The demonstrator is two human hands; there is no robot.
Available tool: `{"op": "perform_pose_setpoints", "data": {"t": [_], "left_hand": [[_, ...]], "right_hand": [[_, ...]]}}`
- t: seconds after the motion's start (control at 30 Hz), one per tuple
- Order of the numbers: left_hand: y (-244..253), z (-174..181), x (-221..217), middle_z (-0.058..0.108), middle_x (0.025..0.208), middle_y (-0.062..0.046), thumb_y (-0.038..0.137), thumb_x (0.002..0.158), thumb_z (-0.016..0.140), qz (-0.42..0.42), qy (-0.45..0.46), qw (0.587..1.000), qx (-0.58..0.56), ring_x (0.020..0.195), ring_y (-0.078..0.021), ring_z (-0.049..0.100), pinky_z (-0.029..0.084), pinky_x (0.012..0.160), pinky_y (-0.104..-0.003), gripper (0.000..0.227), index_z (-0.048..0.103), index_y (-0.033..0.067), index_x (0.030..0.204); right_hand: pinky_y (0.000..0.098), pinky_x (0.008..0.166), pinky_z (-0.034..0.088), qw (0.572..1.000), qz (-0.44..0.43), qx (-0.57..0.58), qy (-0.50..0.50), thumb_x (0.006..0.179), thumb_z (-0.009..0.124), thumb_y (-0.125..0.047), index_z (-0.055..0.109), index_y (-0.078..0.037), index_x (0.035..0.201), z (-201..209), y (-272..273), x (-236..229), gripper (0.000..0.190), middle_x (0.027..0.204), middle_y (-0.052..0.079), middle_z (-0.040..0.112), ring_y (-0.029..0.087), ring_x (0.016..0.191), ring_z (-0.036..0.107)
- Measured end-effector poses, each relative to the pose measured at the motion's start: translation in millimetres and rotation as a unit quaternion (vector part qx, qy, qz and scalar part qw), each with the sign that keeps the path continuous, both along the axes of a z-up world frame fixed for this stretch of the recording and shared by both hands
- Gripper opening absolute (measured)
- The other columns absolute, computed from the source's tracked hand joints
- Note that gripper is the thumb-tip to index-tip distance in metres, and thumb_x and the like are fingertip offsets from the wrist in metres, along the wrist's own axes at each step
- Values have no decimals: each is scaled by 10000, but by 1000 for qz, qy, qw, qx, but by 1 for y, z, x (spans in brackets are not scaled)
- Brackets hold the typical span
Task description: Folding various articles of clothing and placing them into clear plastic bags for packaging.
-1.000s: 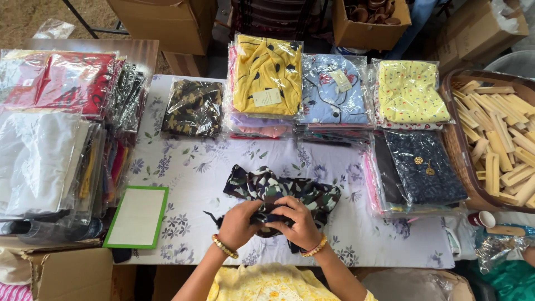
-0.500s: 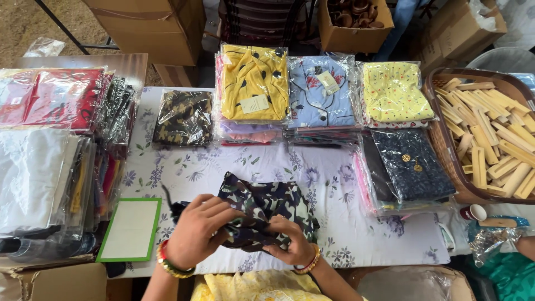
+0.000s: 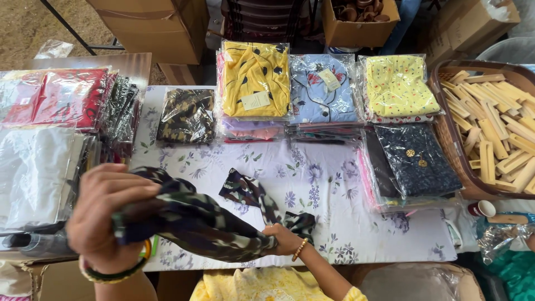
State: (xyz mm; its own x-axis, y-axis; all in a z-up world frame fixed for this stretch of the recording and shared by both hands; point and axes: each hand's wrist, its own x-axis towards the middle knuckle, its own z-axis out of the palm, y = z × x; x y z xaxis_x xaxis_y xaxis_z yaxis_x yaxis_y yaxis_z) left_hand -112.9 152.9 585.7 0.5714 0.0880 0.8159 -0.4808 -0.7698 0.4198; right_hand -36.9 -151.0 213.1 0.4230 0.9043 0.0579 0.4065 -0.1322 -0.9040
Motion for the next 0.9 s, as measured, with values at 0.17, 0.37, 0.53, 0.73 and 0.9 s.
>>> {"op": "perform_pose_setpoints", "data": {"t": [0.17, 0.37, 0.53, 0.73, 0.9], "left_hand": [[26, -16, -9, 737, 970, -100, 68, 1088, 646, 35, -27, 998, -52, 890, -223, 696, 511, 953, -354, 78, 681, 7, 1054], [113, -80, -2, 732, 860, -208, 59, 1019, 624, 283, -22, 958, -36, 677, -309, 670, 550, 693, -387, 168, 665, -99, 983], [131, -98, 41, 691, 914, -168, 30, 1089, 628, 163, -57, 967, -189, 738, -257, 661, 563, 723, -343, 122, 626, -85, 1048], [178, -113, 98, 630, 1080, -95, -30, 1170, 664, -68, -115, 884, -448, 915, -152, 608, 545, 828, -282, 104, 567, -55, 1200], [284, -208, 91, 608, 1169, -111, -105, 1153, 591, -63, -42, 899, -431, 1006, -146, 596, 525, 945, -246, 82, 572, -83, 1229]], "right_hand": [[390, 822, 443, 996, -25, -88, -25, 699, 945, -357, 709, -104, 1008, -37, -5, -3, 464, 954, 71, 619, 266, 937, 586], [390, 900, 357, 984, 22, -124, -127, 675, 940, -364, 710, -173, 1019, -35, -7, 16, 456, 1063, -17, 623, 222, 1078, 523], [434, 830, 366, 982, 27, -89, -164, 499, 962, -308, 714, -143, 987, -53, -7, 48, 572, 1099, 18, 653, 285, 1051, 532], [422, 805, 518, 801, -503, -25, -323, 699, 727, 32, 687, -103, 899, -26, -94, 143, 244, 912, 117, 688, 326, 884, 646], [478, 858, 460, 630, -625, -44, -459, 782, 853, -277, 615, -104, 901, 46, -140, 134, 317, 1061, 109, 644, 345, 982, 586]]}}
